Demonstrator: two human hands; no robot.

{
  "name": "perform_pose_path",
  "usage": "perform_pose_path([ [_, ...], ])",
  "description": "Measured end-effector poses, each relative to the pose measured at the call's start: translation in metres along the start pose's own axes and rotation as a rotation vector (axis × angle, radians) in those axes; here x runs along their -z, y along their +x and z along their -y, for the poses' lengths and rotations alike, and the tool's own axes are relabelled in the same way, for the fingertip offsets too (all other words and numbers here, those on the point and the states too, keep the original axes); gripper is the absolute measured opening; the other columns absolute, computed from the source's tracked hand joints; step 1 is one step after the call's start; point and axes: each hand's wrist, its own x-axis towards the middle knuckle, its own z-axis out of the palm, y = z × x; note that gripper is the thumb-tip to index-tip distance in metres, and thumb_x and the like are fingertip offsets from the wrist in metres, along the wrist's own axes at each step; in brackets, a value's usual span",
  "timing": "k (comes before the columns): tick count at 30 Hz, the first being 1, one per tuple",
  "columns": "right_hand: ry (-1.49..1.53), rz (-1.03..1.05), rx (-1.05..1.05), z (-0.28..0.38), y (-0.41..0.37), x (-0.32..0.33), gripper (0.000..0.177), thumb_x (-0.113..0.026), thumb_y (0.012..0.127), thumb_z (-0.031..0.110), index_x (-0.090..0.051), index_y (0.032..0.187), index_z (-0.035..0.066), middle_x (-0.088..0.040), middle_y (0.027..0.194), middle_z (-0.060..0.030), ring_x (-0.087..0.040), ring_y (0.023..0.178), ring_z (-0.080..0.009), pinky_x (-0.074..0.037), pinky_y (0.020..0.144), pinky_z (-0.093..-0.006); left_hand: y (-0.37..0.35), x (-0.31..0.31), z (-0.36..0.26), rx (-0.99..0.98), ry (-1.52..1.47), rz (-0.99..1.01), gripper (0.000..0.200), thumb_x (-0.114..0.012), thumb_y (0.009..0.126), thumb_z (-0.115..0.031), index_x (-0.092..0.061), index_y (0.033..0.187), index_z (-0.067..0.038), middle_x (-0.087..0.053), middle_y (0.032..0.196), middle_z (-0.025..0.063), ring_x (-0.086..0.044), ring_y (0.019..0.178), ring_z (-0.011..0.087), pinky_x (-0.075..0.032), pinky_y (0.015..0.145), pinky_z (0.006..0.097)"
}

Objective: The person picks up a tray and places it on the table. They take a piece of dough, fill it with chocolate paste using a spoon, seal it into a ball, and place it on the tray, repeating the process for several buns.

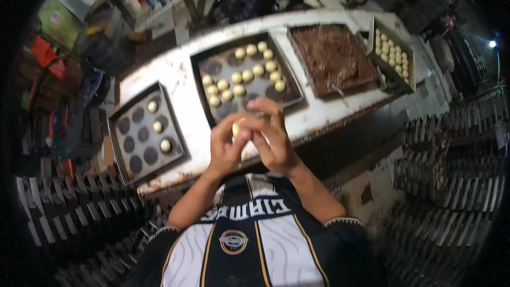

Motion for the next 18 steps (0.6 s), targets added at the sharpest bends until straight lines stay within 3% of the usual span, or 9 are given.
perform_pose_path([
  [2,0.33,-0.208,-0.199,-0.021,-0.017,-0.024,0.041,-0.057,0.108,0.014,-0.046,0.145,0.005,-0.052,0.14,-0.0138,-0.049,0.134,-0.025,-0.038,0.114,-0.0388,0.015,-0.021,0.019,-0.041,-0.131,-0.101,0.024,-0.067,0.1,-0.018,-0.072,0.114,0.002,-0.072,0.112,0.0175,-0.069,0.106,0.027,-0.053,0.095,0.0375],
  [5,1.179,-0.441,-0.803,-0.037,-0.03,-0.027,0.039,-0.059,0.108,0.011,-0.045,0.143,0.005,-0.055,0.135,-0.0077,-0.057,0.118,-0.0157,-0.048,0.101,-0.031,0.029,-0.048,0.07,-0.042,0.101,-0.192,0.022,-0.066,0.102,-0.016,-0.073,0.115,0.001,-0.072,0.113,0.0178,-0.067,0.109,0.0305,-0.05,0.098,0.0406],
  [8,0.789,-0.609,-0.948,-0.138,-0.079,-0.007,0.025,-0.06,0.105,0.01,-0.055,0.129,0.006,-0.062,0.119,-0.0092,-0.06,0.112,-0.0195,-0.05,0.093,-0.0343,0.029,-0.065,0.127,0.153,0.237,-0.042,0.038,-0.058,0.108,-0.029,-0.068,0.135,-0.003,-0.072,0.118,0.0195,-0.066,0.117,0.0333,-0.049,0.102,0.0419],
  [10,-0.205,-0.273,-0.626,-0.208,-0.12,0.017,0.023,-0.066,0.099,0.013,-0.059,0.12,0.005,-0.062,0.112,-0.0129,-0.061,0.104,-0.0282,-0.049,0.091,-0.0401,0.026,-0.065,0.164,0.551,0.214,-0.039,0.046,-0.054,0.111,-0.032,-0.059,0.144,0.0,-0.07,0.13,0.0184,-0.066,0.117,0.0264,-0.049,0.104,0.0388],
  [11,-0.597,0.085,-0.385,-0.248,-0.141,0.039,0.024,-0.07,0.092,0.015,-0.063,0.112,0.006,-0.06,0.104,-0.0156,-0.058,0.1,-0.0357,-0.046,0.089,-0.0462,0.04,-0.056,0.166,0.682,0.156,0.02,0.048,-0.052,0.112,-0.035,-0.057,0.145,-0.001,-0.071,0.127,0.0168,-0.068,0.115,0.0247,-0.05,0.101,0.0375],
  [12,-0.601,0.316,-0.35,-0.275,-0.154,0.054,0.021,-0.07,0.089,0.018,-0.063,0.105,0.007,-0.059,0.098,-0.0152,-0.055,0.1,-0.0375,-0.043,0.09,-0.0511,0.054,-0.05,0.176,0.616,0.21,0.051,0.047,-0.056,0.11,-0.035,-0.059,0.141,0.001,-0.073,0.121,0.0184,-0.069,0.111,0.0225,-0.052,0.098,0.0369],
  [14,-0.682,0.28,-0.384,-0.313,-0.152,0.048,0.022,-0.069,0.087,0.017,-0.061,0.102,0.004,-0.059,0.102,-0.0169,-0.055,0.105,-0.0391,-0.041,0.092,-0.054,0.09,-0.04,0.198,0.434,0.38,0.029,0.045,-0.067,0.102,-0.032,-0.062,0.129,0.004,-0.072,0.114,0.0258,-0.071,0.107,0.0364,-0.053,0.095,0.0445],
  [17,-0.754,0.23,-0.338,-0.326,-0.138,0.001,0.018,-0.065,0.089,0.024,-0.063,0.097,0.007,-0.059,0.1,-0.014,-0.055,0.104,-0.0363,-0.04,0.09,-0.0545,0.134,-0.019,0.244,0.205,0.961,-0.343,0.043,-0.072,0.094,-0.021,-0.061,0.13,-0.001,-0.066,0.116,0.0224,-0.063,0.11,0.0425,-0.051,0.096,0.0504],
  [18,-0.477,0.313,-0.299,-0.308,-0.136,0.006,0.017,-0.064,0.09,0.022,-0.064,0.098,0.007,-0.061,0.102,-0.0141,-0.057,0.107,-0.0361,-0.041,0.091,-0.0544,0.146,-0.007,0.257,0.105,1.13,-0.346,0.045,-0.072,0.092,-0.019,-0.06,0.132,-0.003,-0.064,0.119,0.0216,-0.061,0.112,0.0437,-0.05,0.096,0.0521],
])
